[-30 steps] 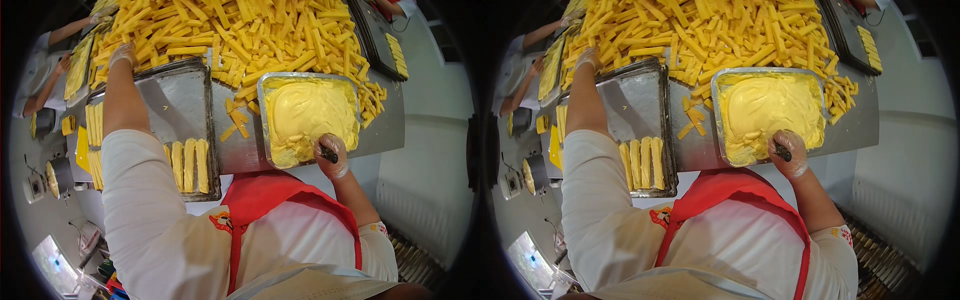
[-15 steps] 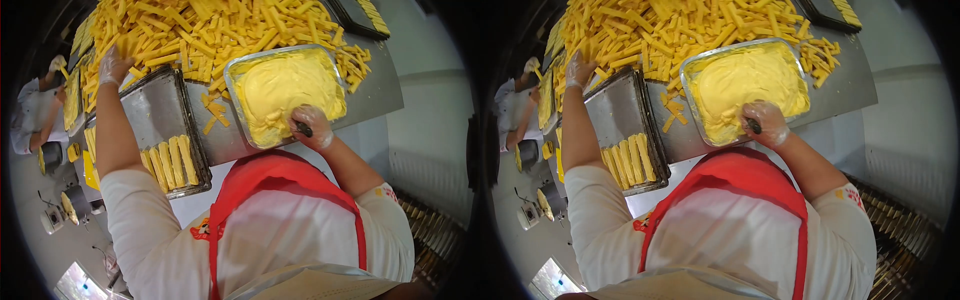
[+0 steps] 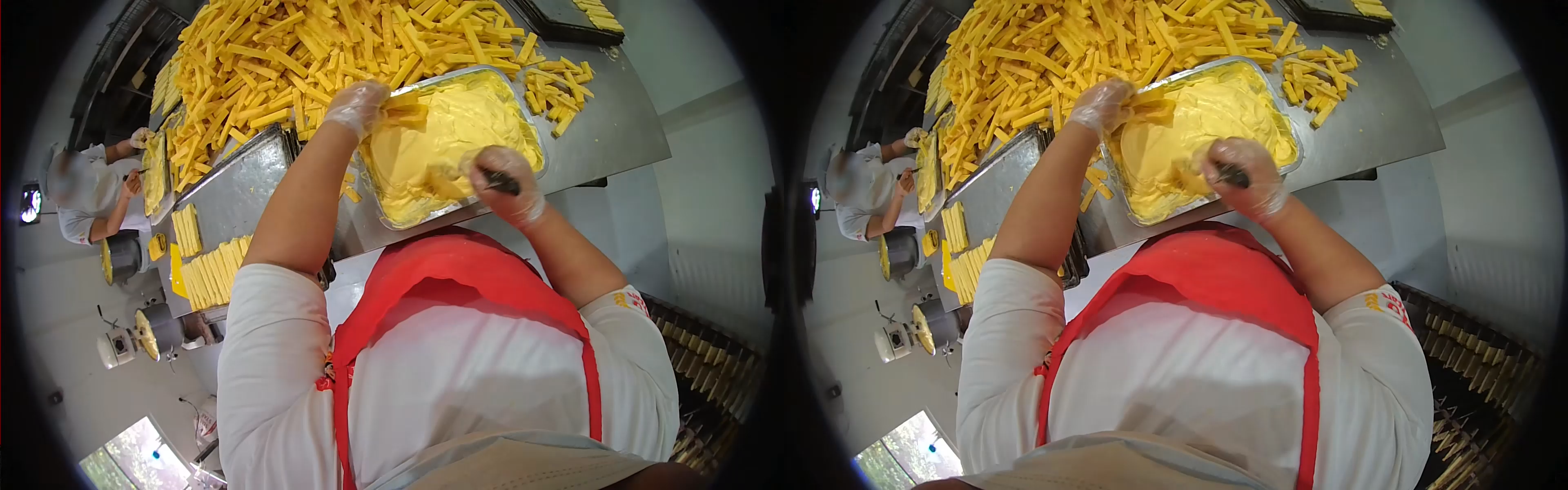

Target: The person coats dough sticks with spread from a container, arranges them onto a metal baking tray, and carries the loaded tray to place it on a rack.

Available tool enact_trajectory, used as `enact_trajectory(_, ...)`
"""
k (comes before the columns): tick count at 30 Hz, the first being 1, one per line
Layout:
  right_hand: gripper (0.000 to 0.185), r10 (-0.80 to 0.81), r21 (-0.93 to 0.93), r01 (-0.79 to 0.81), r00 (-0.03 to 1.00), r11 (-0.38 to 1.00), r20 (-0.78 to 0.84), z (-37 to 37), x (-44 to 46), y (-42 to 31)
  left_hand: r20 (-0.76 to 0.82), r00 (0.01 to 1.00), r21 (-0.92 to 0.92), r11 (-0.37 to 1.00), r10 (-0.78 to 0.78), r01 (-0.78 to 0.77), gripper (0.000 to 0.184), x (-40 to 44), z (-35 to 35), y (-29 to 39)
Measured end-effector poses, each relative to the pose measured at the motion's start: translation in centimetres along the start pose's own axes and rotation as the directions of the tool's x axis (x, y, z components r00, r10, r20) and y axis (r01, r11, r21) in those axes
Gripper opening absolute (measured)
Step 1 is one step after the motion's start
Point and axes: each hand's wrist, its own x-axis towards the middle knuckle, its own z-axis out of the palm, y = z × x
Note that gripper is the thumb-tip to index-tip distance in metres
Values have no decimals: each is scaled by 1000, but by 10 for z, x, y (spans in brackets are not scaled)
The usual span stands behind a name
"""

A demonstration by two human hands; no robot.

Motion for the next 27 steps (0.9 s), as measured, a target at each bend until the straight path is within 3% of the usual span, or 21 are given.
enact_trajectory(1, 12, 133, 139, -119, 987, 983, -92, -12, -5, 4, -56, 998, -46, 999, 11, -13, 43, -9, -1, 1)
enact_trajectory(2, 13, 23, 17, -21, 988, 1000, -153, -26, -6, 5, -111, 994, -92, 995, 23, -33, 41, -14, -1, 4)
enact_trajectory(3, 13, 28, 18, -25, 986, 1000, -164, -34, -10, 15, -109, 994, -83, 996, 31, -40, 41, -15, -3, 9)
enact_trajectory(4, 10, 307, 376, -201, 918, 904, -249, -40, -13, 26, -94, 996, -101, 995, -11, 2, 39, -15, -4, 15)
enact_trajectory(5, 9, 571, 694, -285, 791, 661, -220, -48, -16, 36, -80, 995, -121, 992, -56, 47, 37, -17, -3, 17)
enact_trajectory(6, 9, 573, 696, -284, 789, 660, -221, -59, -19, 43, -72, 992, -298, 952, -100, 75, 36, -5, 15, 3)
enact_trajectory(8, 10, 795, 914, -210, 583, 347, -168, -81, -26, 54, -71, 973, -639, 760, -218, 124, 34, 10, 41, -17)
enact_trajectory(9, 10, 795, 915, -215, 585, 341, -158, -92, -32, 61, 50, 923, -769, 574, -382, 280, 34, -12, 8, 14)
enact_trajectory(10, 9, 810, 970, -130, 579, 206, -94, -104, -39, 70, 169, 832, -857, 338, -529, 389, 34, -35, -28, 48)
enact_trajectory(11, 9, 818, 997, -44, 574, 63, -27, -116, -48, 80, 179, 825, -855, 330, -536, 400, 34, -40, -23, 42)
enact_trajectory(12, 8, 800, 1000, 2, 599, -16, 12, -126, -56, 97, -233, 869, -616, 757, -438, 217, 32, -46, -17, 22)
enact_trajectory(13, 8, 804, 1000, -11, 594, -26, 28, -135, -65, 103, -534, 834, -170, 984, -143, 60, 31, -54, -11, 10)
enact_trajectory(17, 6, 814, 1000, 31, 581, -3, -15, -163, -90, 132, -593, 762, -260, 958, -261, 126, 33, -101, -20, 19)
enact_trajectory(19, 7, 769, 998, -36, 636, -51, 62, -173, -103, 155, -686, 646, -352, 930, -334, 107, 30, -122, -17, 29)
enact_trajectory(20, 7, 714, 997, -58, 695, -56, 81, -174, -110, 174, -653, 637, -443, 889, -410, 118, 30, -137, -17, 38)
enact_trajectory(21, 7, 723, 995, -74, 684, -61, 95, -176, -111, 178, -637, 646, -454, 882, -421, 128, 30, -151, -13, 43)
enact_trajectory(23, 8, 691, 991, -56, 712, -119, 123, -182, -105, 170, -622, 596, -641, 767, -509, -14, 30, -184, 0, 40)
enact_trajectory(25, 9, 730, 994, -47, 675, -102, 107, -184, -102, 157, -492, 599, -790, 613, -632, -3, 27, -227, 6, 57)
enact_trajectory(27, 11, 686, 993, -4, 723, -122, 88, -185, -100, 155, -385, 534, -922, 338, -753, -188, 23, -275, 29, 66)
